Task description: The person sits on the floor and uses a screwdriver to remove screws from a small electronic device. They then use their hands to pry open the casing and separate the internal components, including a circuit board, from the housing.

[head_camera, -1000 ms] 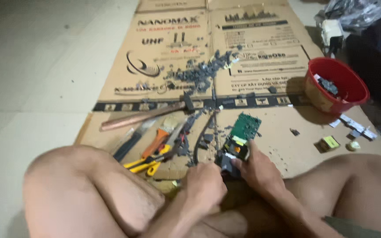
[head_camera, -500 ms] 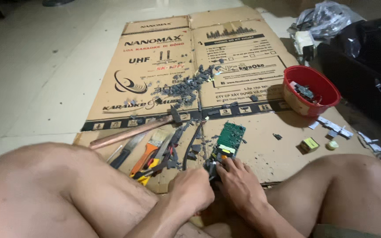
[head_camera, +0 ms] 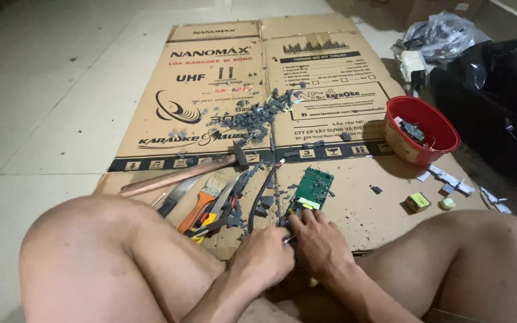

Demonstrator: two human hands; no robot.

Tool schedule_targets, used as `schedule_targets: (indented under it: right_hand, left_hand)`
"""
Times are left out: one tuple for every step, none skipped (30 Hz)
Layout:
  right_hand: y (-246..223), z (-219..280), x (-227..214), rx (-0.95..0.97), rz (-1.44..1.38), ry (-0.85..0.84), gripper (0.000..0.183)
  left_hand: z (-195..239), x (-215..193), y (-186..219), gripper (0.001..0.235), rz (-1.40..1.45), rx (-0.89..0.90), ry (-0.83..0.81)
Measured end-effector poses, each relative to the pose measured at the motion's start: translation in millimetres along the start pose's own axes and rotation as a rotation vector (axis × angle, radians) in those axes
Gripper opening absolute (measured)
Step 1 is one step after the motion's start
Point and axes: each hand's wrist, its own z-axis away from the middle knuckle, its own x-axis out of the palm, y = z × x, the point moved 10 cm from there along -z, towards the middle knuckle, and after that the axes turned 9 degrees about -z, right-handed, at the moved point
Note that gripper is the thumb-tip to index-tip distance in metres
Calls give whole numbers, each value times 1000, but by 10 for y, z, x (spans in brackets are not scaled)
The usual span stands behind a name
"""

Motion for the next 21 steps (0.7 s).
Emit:
schedule_targets:
  right_hand:
    - [3,49,2,1,2,-2,46]
    - [-12,93,1,-17,-9,-6,44]
    - [-39,126,10,-39,-19,-12,43]
    - [21,100,89,-43,-17,-15,43]
    - [31,80,91,-80,-13,71,45]
    - [35,65,96,-117,-10,156,47]
    - [12,55,85,-131,-7,145,47]
    - [11,47,75,-126,-25,135,39]
    - [23,61,73,-112,-47,124,31]
    - [19,30,105,-118,-48,114,31]
    - [21,43,69,-140,-73,180,30]
    - [33,65,36,-160,-99,247,29]
    - [39,68,25,-148,-100,238,29]
    - [34,69,34,-143,-101,208,28]
    - [16,60,38,-144,-101,178,28]
    - [28,77,67,-137,-100,169,28]
    - [58,65,62,-111,-128,180,42]
    - [82,56,58,-85,-156,190,56]
    - [80,60,55,-87,-154,182,56]
    - [65,73,14,-105,-169,212,46]
    - [49,81,-37,-124,-184,242,36]
  left_hand:
    - [-33,76,-61,32,2,1,-1]
    - [-71,135,-125,27,4,-1,9]
    - [-110,197,-205,23,8,-8,21]
    - [-134,185,-210,23,12,-11,21]
    - [-144,208,-248,24,12,-31,-7]
    - [-153,231,-294,25,12,-50,-34]
    - [-179,236,-322,25,24,-63,-35]
    - [-203,251,-338,25,30,-65,-43]
    - [-222,278,-340,25,30,-63,-54]
    - [-267,328,-386,25,36,-71,-60]
    - [-320,343,-399,23,38,-61,-18]
    - [-370,366,-404,21,40,-52,23]
    - [-353,316,-370,21,40,-45,9]
    - [-331,301,-367,22,65,-70,-38]
    - [-304,277,-375,23,93,-98,-82]
    - [-299,277,-359,23,96,-96,-93]
    - [-298,270,-362,25,104,-106,-113]
    - [-293,262,-368,26,111,-116,-133]
    - [-311,312,-396,26,118,-119,-138]
    - [-335,315,-413,24,133,-108,-95]
    - [-358,307,-429,22,148,-98,-51]
